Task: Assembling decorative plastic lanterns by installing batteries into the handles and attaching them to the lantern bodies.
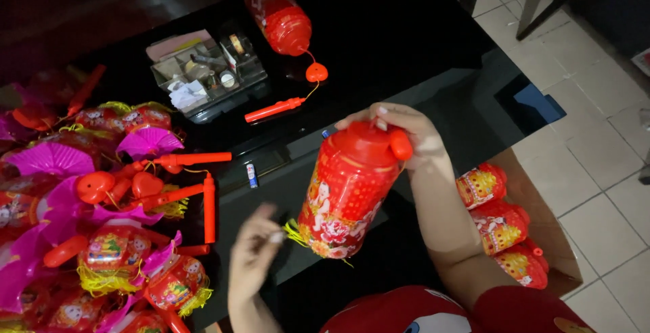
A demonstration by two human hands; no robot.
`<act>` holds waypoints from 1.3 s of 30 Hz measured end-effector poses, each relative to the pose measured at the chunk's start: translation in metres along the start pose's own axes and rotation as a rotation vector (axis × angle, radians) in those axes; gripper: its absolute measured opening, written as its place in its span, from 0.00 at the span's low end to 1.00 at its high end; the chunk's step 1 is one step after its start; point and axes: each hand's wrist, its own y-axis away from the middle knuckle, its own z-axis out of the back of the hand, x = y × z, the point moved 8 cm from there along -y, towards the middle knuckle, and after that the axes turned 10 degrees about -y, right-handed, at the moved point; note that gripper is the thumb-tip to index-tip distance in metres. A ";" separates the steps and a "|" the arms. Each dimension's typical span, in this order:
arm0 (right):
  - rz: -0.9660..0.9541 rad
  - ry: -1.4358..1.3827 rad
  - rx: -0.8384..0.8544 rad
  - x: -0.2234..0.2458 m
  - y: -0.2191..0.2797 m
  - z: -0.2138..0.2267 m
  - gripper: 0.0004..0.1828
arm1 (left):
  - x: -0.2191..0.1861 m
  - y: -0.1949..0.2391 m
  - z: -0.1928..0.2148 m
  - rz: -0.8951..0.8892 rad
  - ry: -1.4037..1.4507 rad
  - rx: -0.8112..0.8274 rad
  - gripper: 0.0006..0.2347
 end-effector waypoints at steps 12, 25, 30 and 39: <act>-0.086 -0.081 0.029 -0.039 -0.009 -0.008 0.17 | -0.059 -0.025 -0.063 -0.168 0.512 0.349 0.46; -0.177 -0.128 0.148 -0.035 -0.014 -0.015 0.20 | 0.039 0.033 -0.107 0.184 0.581 0.620 0.33; -0.131 -0.180 0.091 -0.022 -0.011 -0.013 0.14 | 0.094 0.059 -0.111 0.282 0.417 0.739 0.08; -0.010 -0.099 -0.090 -0.011 -0.009 0.003 0.14 | 0.049 0.018 -0.030 0.028 0.232 0.366 0.07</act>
